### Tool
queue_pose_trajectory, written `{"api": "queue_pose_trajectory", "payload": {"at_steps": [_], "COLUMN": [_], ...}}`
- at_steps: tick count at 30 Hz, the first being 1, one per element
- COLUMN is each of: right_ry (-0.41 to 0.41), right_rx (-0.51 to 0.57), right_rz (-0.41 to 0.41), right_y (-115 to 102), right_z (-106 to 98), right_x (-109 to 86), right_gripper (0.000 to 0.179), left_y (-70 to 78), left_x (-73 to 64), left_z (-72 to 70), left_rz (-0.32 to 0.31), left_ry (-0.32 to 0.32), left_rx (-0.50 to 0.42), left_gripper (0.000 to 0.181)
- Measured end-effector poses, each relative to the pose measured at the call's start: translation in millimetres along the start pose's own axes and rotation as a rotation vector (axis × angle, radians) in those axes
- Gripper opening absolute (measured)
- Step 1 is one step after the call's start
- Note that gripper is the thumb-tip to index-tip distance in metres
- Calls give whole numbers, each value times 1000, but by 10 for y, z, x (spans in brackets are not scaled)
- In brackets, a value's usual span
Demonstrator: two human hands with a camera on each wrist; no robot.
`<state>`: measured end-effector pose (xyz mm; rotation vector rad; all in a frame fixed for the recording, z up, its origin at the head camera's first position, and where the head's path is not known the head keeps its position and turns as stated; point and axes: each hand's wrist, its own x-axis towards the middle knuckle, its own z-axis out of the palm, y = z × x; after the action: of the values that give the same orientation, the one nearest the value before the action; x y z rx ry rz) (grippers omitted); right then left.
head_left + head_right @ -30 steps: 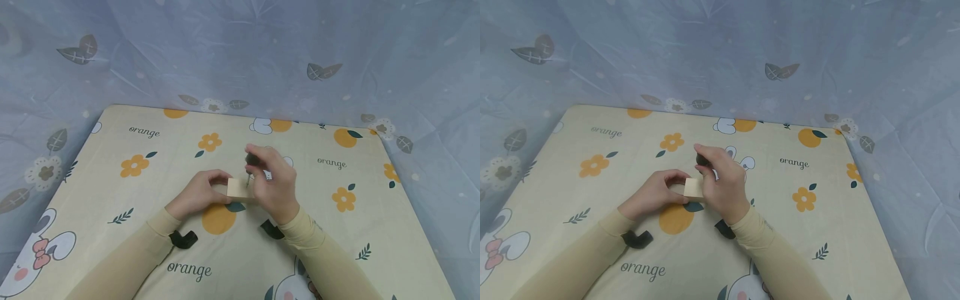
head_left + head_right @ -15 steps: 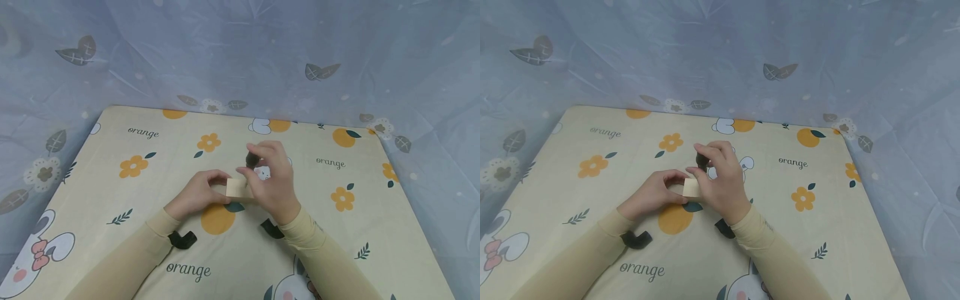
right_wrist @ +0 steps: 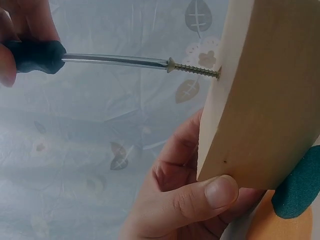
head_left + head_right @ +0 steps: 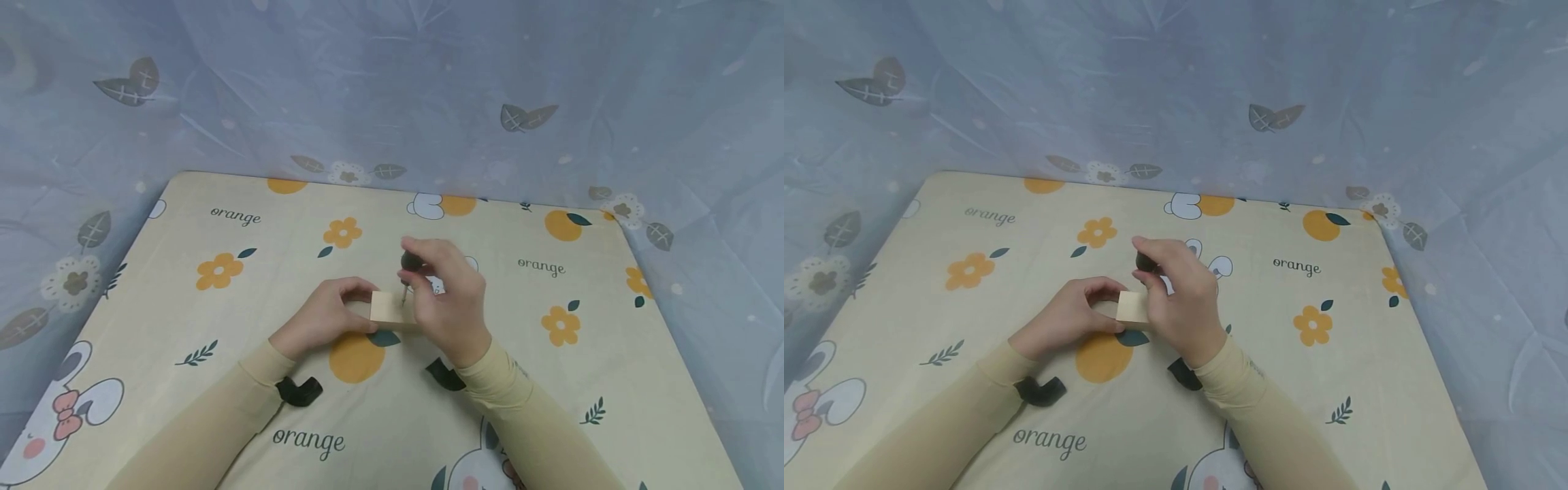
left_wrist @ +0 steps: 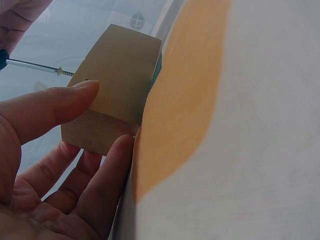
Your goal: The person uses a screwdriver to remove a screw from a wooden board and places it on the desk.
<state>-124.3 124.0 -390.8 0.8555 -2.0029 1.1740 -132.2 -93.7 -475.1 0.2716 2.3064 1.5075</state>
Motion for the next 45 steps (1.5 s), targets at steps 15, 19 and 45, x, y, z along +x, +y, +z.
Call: {"api": "queue_pose_trajectory", "payload": {"at_steps": [15,19,45], "right_ry": [-65,-42,-58], "right_rx": [25,0,10], "right_rz": [67,50,41], "right_y": [-11,-3,-32], "right_z": [-18,-6,-24], "right_x": [15,3,20], "right_gripper": [48,54,38], "left_y": [-3,-2,25], "left_x": [-9,-3,-15], "left_z": [-1,0,-2], "left_rz": [6,11,-15], "left_ry": [-7,-5,-7], "left_rx": [0,-1,2], "left_gripper": [46,46,48]}}
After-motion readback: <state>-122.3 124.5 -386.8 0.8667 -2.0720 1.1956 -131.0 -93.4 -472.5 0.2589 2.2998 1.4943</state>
